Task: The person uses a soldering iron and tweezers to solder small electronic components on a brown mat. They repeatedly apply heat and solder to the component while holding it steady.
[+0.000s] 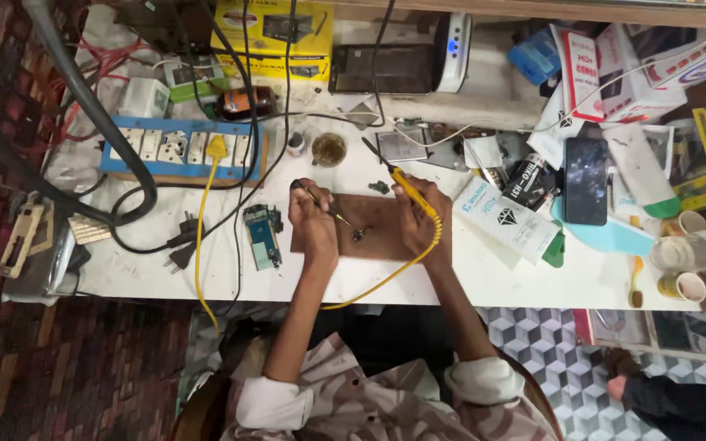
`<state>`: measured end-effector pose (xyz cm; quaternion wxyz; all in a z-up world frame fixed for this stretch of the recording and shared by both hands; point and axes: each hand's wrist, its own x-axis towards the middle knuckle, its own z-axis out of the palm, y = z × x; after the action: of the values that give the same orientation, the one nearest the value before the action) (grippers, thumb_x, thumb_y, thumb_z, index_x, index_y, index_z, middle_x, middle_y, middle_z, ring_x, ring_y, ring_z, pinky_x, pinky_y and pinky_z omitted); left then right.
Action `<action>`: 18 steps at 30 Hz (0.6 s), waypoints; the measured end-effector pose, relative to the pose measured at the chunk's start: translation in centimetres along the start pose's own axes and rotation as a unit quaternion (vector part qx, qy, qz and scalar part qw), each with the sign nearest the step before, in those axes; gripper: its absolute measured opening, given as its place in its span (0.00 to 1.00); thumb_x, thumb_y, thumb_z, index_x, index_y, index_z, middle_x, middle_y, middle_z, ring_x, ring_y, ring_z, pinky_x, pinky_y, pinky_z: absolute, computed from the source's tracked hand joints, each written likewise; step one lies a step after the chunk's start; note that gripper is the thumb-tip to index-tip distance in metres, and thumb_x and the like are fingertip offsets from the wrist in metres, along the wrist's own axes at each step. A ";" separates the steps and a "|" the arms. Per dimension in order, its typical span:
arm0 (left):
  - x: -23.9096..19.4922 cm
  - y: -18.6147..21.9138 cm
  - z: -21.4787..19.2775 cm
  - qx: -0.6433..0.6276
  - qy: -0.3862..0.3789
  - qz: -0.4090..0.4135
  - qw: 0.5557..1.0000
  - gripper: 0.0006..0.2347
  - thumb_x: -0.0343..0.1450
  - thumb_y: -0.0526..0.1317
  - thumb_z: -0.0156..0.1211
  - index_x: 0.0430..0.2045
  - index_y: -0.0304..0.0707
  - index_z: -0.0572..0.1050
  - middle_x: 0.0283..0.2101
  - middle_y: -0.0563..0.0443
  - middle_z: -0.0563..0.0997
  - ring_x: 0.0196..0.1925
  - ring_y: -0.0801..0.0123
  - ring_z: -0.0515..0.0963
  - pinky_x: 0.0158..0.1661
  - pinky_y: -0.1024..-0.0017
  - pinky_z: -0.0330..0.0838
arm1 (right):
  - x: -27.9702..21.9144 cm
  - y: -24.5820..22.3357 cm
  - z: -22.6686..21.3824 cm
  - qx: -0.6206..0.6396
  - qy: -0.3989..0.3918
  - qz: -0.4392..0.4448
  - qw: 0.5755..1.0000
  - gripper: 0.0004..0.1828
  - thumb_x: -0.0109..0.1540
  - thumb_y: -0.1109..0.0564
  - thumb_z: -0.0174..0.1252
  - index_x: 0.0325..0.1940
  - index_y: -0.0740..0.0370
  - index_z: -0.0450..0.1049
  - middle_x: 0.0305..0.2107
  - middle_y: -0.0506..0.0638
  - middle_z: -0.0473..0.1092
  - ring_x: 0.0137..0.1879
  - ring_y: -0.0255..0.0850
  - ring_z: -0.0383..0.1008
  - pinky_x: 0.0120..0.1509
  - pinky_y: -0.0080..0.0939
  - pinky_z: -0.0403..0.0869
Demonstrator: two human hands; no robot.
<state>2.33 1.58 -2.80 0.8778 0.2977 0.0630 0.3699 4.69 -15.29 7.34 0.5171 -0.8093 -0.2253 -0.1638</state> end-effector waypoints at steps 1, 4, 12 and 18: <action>-0.2 0.4 0.1 0.007 -0.012 -0.013 1.000 0.07 0.81 0.41 0.48 0.37 0.38 0.66 0.37 0.55 0.70 0.32 0.70 0.63 0.45 0.68 0.64 | -0.2 -0.2 0.0 -0.006 0.005 -0.015 1.000 0.12 0.68 0.57 0.60 0.47 0.70 0.71 0.37 0.60 0.79 0.34 0.48 0.80 0.39 0.42 0.75; -1.0 1.3 0.8 0.028 -0.052 -0.064 0.996 0.11 0.83 0.44 0.43 0.41 0.35 0.69 0.28 0.55 0.65 0.32 0.72 0.63 0.43 0.72 0.62 | -1.0 -0.1 -0.2 -0.019 0.013 -0.047 0.999 0.12 0.70 0.57 0.61 0.47 0.71 0.70 0.38 0.61 0.78 0.38 0.48 0.80 0.42 0.41 0.76; -0.5 3.4 1.8 -0.052 -0.140 -0.150 0.977 0.11 0.82 0.45 0.45 0.43 0.36 0.68 0.26 0.58 0.64 0.34 0.70 0.64 0.45 0.70 0.63 | -1.4 1.2 0.2 -0.020 0.018 0.012 1.000 0.13 0.68 0.57 0.60 0.45 0.71 0.68 0.31 0.59 0.78 0.27 0.45 0.77 0.33 0.41 0.73; -0.9 1.6 -1.8 0.035 -0.108 -0.187 0.976 0.08 0.82 0.44 0.49 0.41 0.39 0.67 0.31 0.57 0.69 0.33 0.76 0.63 0.31 0.76 0.55 | -2.8 2.8 0.6 -0.033 0.035 -0.043 0.998 0.09 0.67 0.60 0.61 0.42 0.70 0.71 0.32 0.60 0.76 0.34 0.52 0.79 0.38 0.46 0.75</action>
<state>0.09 2.67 -3.47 0.9223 0.3489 0.0356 0.1625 3.84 -16.28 3.56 0.4900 -0.8091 -0.2363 -0.2221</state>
